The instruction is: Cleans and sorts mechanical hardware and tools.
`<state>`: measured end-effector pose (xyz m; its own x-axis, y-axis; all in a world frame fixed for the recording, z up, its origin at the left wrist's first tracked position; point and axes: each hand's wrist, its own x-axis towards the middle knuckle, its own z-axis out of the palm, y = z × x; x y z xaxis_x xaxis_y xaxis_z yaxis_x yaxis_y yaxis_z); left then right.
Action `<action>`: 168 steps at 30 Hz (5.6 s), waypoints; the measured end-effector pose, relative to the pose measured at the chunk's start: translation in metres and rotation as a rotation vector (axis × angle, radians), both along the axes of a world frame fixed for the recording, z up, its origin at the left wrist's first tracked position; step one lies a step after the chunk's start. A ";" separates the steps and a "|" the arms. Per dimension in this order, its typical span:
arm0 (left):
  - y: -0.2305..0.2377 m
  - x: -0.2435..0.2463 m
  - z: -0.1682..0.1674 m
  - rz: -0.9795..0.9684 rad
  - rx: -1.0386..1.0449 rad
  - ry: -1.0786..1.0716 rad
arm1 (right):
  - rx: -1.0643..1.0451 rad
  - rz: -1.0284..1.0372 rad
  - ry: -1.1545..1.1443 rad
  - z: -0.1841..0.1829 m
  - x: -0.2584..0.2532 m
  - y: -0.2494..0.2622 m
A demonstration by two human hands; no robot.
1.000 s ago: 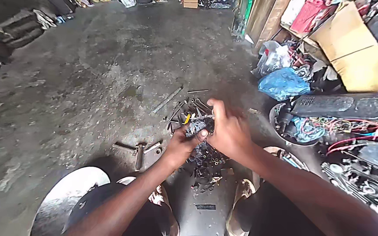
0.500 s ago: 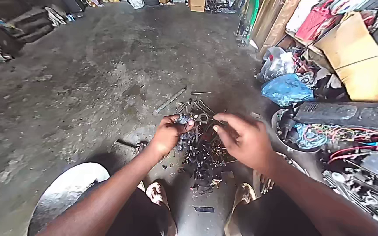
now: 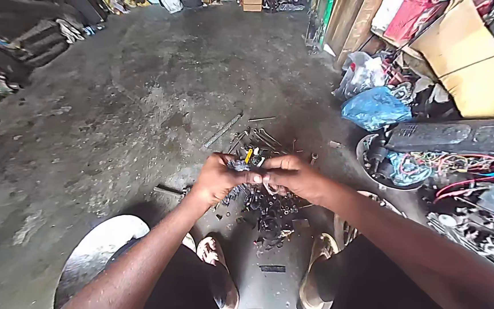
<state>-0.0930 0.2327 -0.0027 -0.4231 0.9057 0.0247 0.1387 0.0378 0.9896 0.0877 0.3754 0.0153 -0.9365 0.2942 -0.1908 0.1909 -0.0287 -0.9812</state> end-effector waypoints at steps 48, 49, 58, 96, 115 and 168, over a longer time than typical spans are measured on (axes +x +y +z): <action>-0.022 -0.007 -0.008 -0.127 -0.062 0.030 | 0.026 -0.418 0.075 -0.006 0.021 0.008; -0.022 -0.007 -0.009 -0.120 -0.022 -0.016 | 0.022 -0.376 0.083 -0.006 0.025 0.012; -0.019 0.034 -0.017 -0.242 0.032 -0.031 | -0.211 -0.299 0.114 -0.011 0.023 -0.025; -0.007 0.054 -0.042 -0.444 -0.342 0.073 | -0.240 -0.332 0.245 0.008 0.015 -0.034; -0.027 0.007 0.014 -0.215 0.168 0.078 | 0.528 -0.262 0.217 -0.005 0.016 -0.030; -0.049 0.016 -0.005 -0.048 0.056 0.597 | 0.715 -0.067 0.172 -0.001 0.017 -0.034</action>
<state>-0.0767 0.1833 -0.0080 -0.2799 0.9139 0.2941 0.6717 -0.0324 0.7401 0.1044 0.3419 0.0142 -0.9114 0.3498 0.2167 0.0534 0.6226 -0.7807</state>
